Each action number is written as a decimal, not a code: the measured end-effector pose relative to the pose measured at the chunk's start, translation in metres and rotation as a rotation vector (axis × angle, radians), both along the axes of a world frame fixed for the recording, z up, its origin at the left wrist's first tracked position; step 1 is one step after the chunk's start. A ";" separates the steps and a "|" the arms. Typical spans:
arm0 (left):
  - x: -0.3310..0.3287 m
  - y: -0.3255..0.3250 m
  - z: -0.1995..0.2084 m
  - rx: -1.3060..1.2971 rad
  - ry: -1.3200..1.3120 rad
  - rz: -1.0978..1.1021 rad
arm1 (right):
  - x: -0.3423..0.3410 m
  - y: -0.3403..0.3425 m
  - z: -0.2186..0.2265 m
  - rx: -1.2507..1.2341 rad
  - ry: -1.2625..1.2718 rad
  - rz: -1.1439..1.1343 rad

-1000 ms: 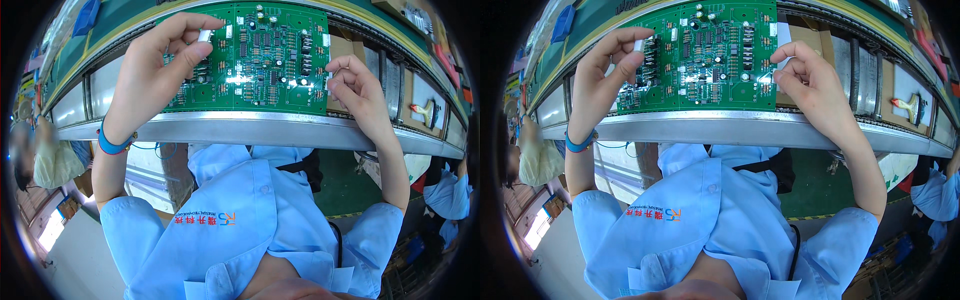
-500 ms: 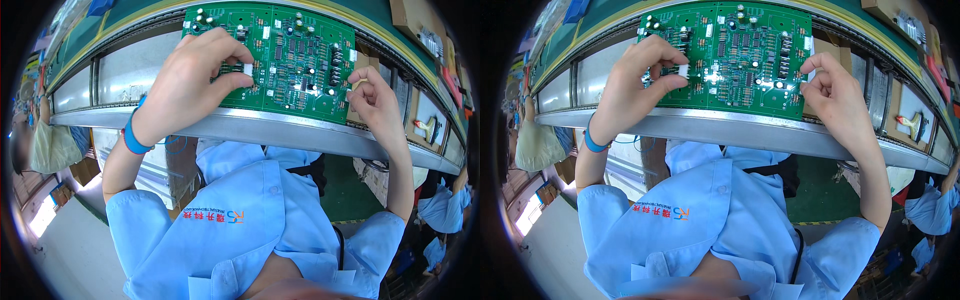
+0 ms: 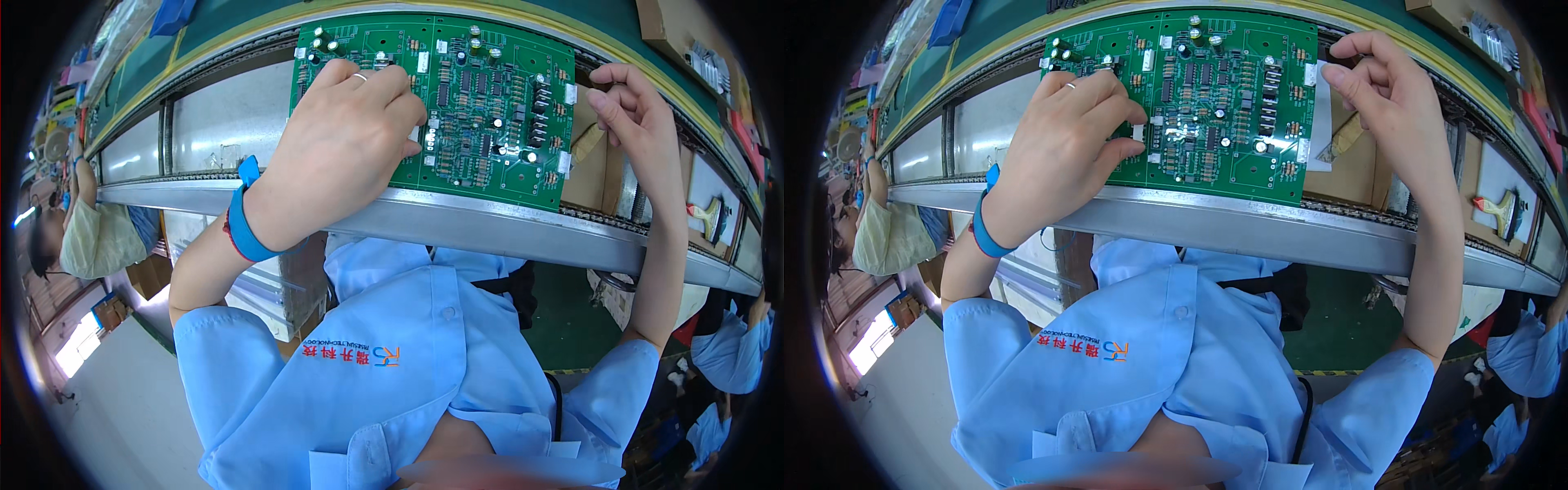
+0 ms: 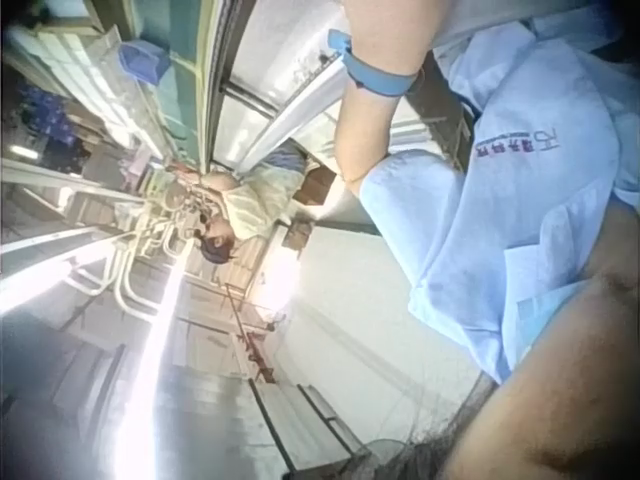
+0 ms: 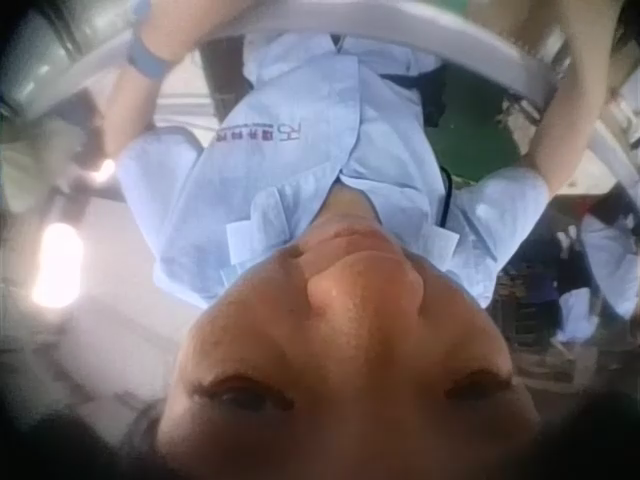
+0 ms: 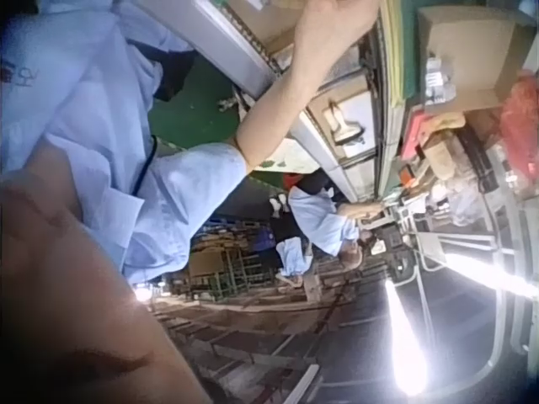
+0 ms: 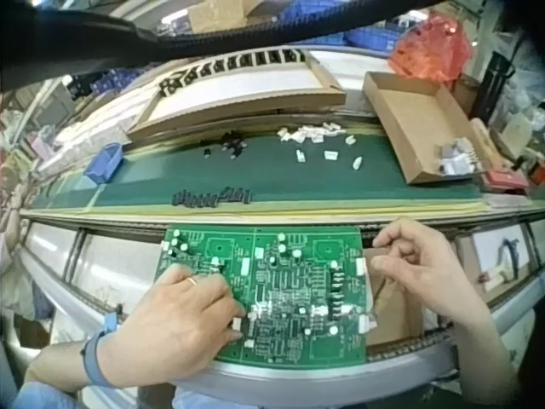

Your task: The person inserts integrated circuits and transformers by hand into a large green PCB on an assembly line.

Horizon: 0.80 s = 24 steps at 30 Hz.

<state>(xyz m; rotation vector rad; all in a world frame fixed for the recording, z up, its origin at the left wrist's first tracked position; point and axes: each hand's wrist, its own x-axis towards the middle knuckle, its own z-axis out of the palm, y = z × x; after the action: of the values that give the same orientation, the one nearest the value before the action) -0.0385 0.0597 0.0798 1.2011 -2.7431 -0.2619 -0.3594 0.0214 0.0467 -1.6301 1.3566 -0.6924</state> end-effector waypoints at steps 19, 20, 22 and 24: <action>0.080 -0.006 0.002 -0.179 0.070 0.518 | -0.154 -0.077 0.019 -0.621 0.806 -0.585; 0.096 -0.001 -0.001 -0.153 -0.001 0.579 | -0.152 -0.084 0.020 -0.626 0.800 -0.575; 0.114 0.006 -0.011 -0.084 -0.046 0.636 | -0.147 -0.093 0.020 -0.480 0.987 -0.631; 0.120 0.012 -0.020 -0.010 -0.004 0.617 | -0.138 -0.096 0.013 -0.624 1.083 -0.580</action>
<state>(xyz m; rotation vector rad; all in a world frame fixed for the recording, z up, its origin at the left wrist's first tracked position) 0.0814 0.0714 0.0599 1.9494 -2.2194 -0.1699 -0.4977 -0.0749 0.0601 -2.2601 2.6578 -0.5855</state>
